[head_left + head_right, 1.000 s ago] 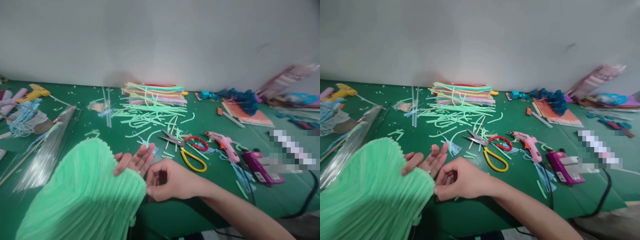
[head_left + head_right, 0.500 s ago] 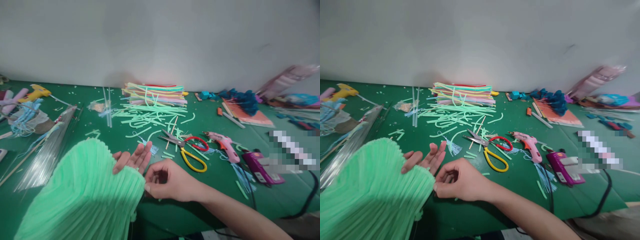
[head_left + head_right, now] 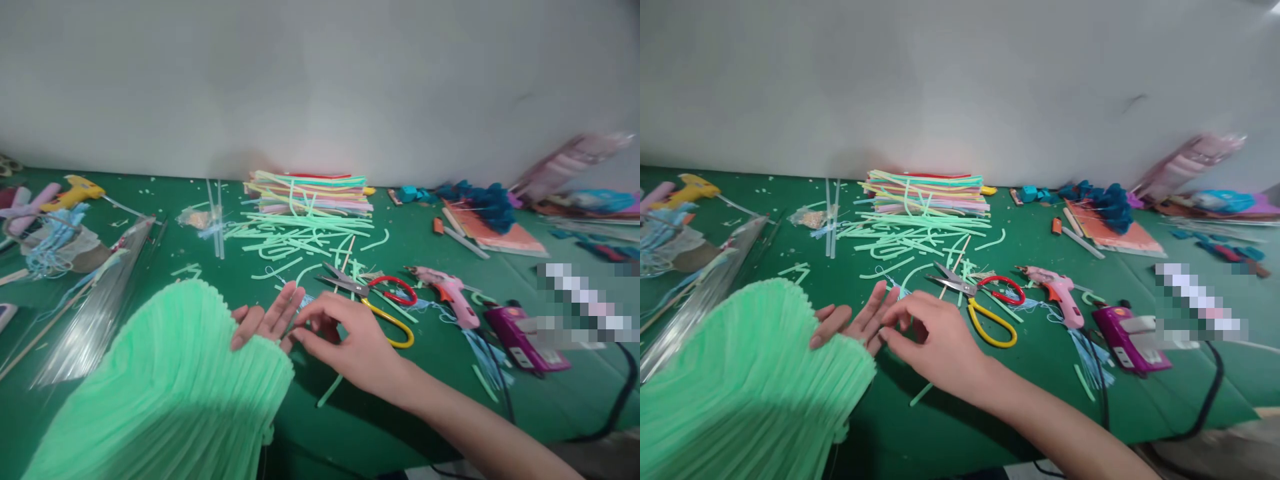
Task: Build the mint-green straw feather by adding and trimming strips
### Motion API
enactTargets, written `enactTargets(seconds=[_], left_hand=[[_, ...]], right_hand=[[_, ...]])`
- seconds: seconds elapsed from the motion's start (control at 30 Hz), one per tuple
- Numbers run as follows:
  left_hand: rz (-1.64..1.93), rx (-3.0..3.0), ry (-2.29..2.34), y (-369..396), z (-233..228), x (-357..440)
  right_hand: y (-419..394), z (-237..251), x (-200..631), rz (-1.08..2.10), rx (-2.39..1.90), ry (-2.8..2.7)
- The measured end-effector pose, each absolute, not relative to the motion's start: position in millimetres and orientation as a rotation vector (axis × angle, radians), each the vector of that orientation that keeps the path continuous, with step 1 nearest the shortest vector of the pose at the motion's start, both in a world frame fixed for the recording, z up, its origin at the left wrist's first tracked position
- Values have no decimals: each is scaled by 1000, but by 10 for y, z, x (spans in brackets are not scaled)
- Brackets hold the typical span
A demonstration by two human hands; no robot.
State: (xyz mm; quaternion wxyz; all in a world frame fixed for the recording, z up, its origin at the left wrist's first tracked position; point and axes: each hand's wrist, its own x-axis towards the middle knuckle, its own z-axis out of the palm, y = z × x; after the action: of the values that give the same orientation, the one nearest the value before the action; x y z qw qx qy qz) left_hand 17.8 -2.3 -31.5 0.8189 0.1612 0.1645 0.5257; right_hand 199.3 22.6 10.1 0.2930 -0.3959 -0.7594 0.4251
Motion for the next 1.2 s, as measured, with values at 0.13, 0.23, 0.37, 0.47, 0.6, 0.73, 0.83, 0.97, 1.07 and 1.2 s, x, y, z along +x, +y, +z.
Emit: enactTargets(seconds=[0.13,0.23,0.37,0.47,0.6,0.73,0.83,0.97,1.07,1.2], left_hand=[[1154,305,286,-18,-351,217],[1175,290,278,-27,-350,245],[1195,264,300,-31,-355,276],[1205,247,330,-33,-364,301],[1213,242,382,-45,-343,306],[1221,240,434,-57,-309,277],[1240,231,455,-57,-309,265],[1257,215,479,-49,-336,271],[1266,207,503,-40,-366,271],[1245,204,535,-31,-419,254]], right_hand=[[243,131,1972,1023,-824,-2179],[244,151,1950,1103,-803,-2217],[245,190,1927,1165,-835,-2232],[249,219,1913,1204,-868,-2251],[285,215,1949,1204,-935,-2172],[390,161,2133,1102,-1050,-2058],[488,132,2317,950,-1224,-1981],[531,174,2456,684,-1312,-2067],[425,241,2437,748,-1332,-2157],[163,210,2287,1636,-1216,-2148]])
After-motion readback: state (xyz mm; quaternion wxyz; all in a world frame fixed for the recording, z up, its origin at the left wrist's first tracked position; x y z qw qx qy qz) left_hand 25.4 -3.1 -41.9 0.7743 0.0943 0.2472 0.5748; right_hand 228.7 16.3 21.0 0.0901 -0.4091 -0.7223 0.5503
